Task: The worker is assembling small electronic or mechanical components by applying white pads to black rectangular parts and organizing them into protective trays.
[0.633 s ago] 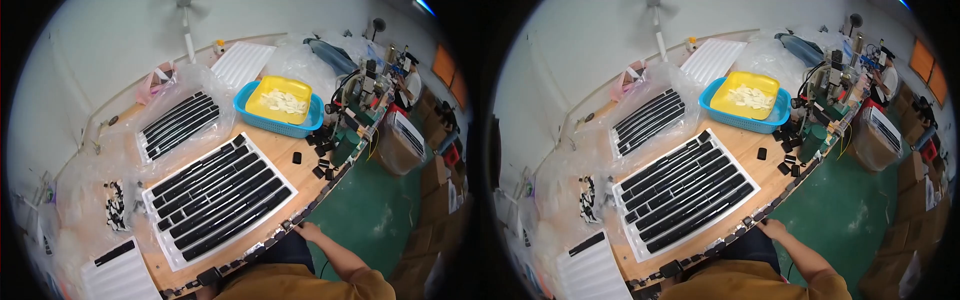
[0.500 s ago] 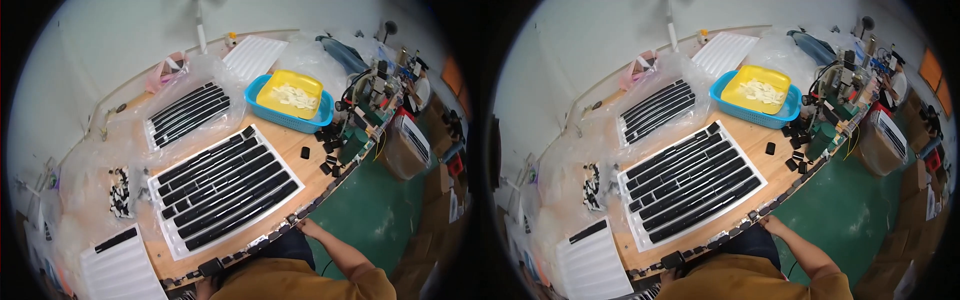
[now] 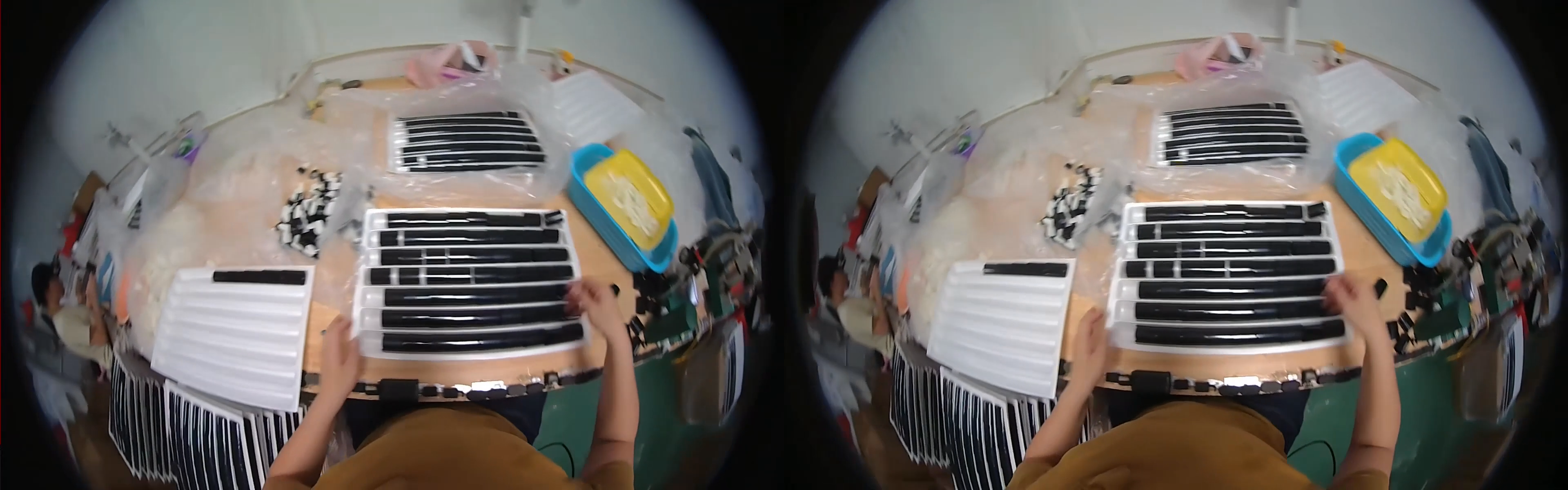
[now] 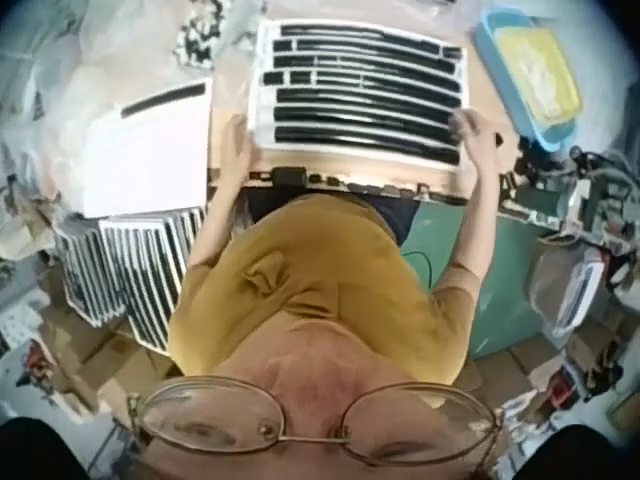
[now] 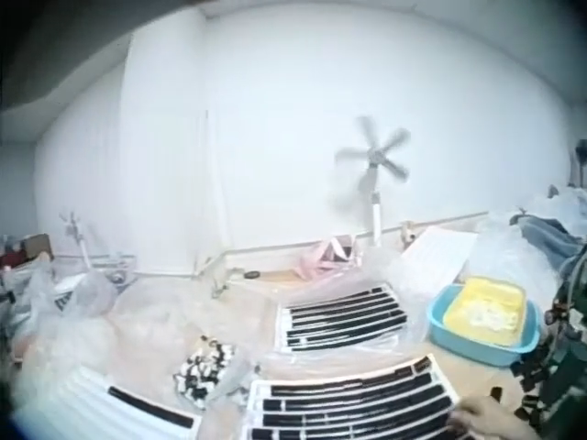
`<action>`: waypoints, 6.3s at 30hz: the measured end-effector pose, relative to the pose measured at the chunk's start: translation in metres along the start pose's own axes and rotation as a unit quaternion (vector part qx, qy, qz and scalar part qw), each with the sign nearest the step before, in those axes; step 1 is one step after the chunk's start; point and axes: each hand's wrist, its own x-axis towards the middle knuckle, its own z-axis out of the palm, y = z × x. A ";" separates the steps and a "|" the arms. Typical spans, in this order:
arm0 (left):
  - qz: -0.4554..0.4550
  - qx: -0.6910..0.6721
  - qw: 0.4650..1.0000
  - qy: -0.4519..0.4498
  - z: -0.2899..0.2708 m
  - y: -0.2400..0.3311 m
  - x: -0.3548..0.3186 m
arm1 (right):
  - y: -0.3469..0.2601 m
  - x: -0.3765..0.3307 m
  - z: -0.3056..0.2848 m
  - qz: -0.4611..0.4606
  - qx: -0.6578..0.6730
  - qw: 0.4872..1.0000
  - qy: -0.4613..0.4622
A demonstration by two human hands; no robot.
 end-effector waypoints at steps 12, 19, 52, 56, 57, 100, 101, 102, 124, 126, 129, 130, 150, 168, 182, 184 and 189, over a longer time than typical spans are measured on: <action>-0.067 -0.051 0.996 0.019 0.030 0.002 -0.003 | 0.053 0.202 0.027 -0.029 -0.460 0.874 0.155; -0.020 -0.023 0.987 0.156 0.034 -0.022 0.137 | 0.047 0.189 0.044 0.013 -0.492 0.852 0.179; 0.173 -0.008 0.985 -0.014 0.122 -0.037 0.144 | -0.023 0.148 0.103 -0.306 -0.348 0.853 0.241; 0.135 -0.037 0.990 0.012 0.117 -0.034 0.157 | -0.100 0.090 0.209 -0.391 -0.336 0.857 0.024; 0.091 -0.095 0.991 -0.026 0.109 -0.024 0.156 | -0.106 0.082 0.217 -0.411 -0.347 0.843 -0.006; -0.127 -0.310 0.942 -0.027 0.068 0.047 0.045 | -0.030 -0.037 0.210 -0.286 -0.418 0.842 -0.187; -0.126 -0.383 0.915 0.003 0.074 0.054 0.043 | -0.023 -0.040 0.208 -0.310 -0.408 0.846 -0.147; -0.120 -0.384 0.915 0.014 0.076 0.057 0.040 | -0.021 -0.039 0.207 -0.328 -0.410 0.840 -0.139; -0.188 -0.480 0.856 0.052 0.089 0.006 0.022 | -0.027 -0.052 0.062 -0.419 -0.180 0.809 0.370; -0.194 -0.487 0.851 0.037 0.089 0.008 0.021 | -0.029 -0.061 0.053 -0.448 -0.229 0.766 0.399; -0.183 -0.470 0.862 0.047 0.089 0.000 0.020 | -0.024 -0.063 0.047 -0.469 -0.228 0.746 0.415; -0.182 -0.470 0.863 0.044 0.090 -0.001 0.021 | -0.023 -0.064 0.045 -0.467 -0.229 0.745 0.417; -0.244 -0.385 0.890 0.026 0.064 0.013 0.019 | 0.024 0.000 0.021 -0.158 -0.272 0.872 0.376; -0.232 -0.484 0.841 -0.070 0.032 0.046 0.008 | -0.041 -0.010 0.239 -0.287 -0.386 0.872 -0.094; -0.277 -0.561 0.767 -0.146 0.043 0.061 0.015 | -0.026 -0.058 0.176 -0.265 -0.395 0.868 -0.143; -0.265 -0.552 0.775 -0.156 0.044 0.064 0.015 | -0.029 -0.057 0.178 -0.278 -0.375 0.873 -0.143; -0.270 -0.544 0.782 -0.143 0.043 0.063 0.018 | -0.030 -0.030 0.196 -0.305 -0.306 0.900 -0.059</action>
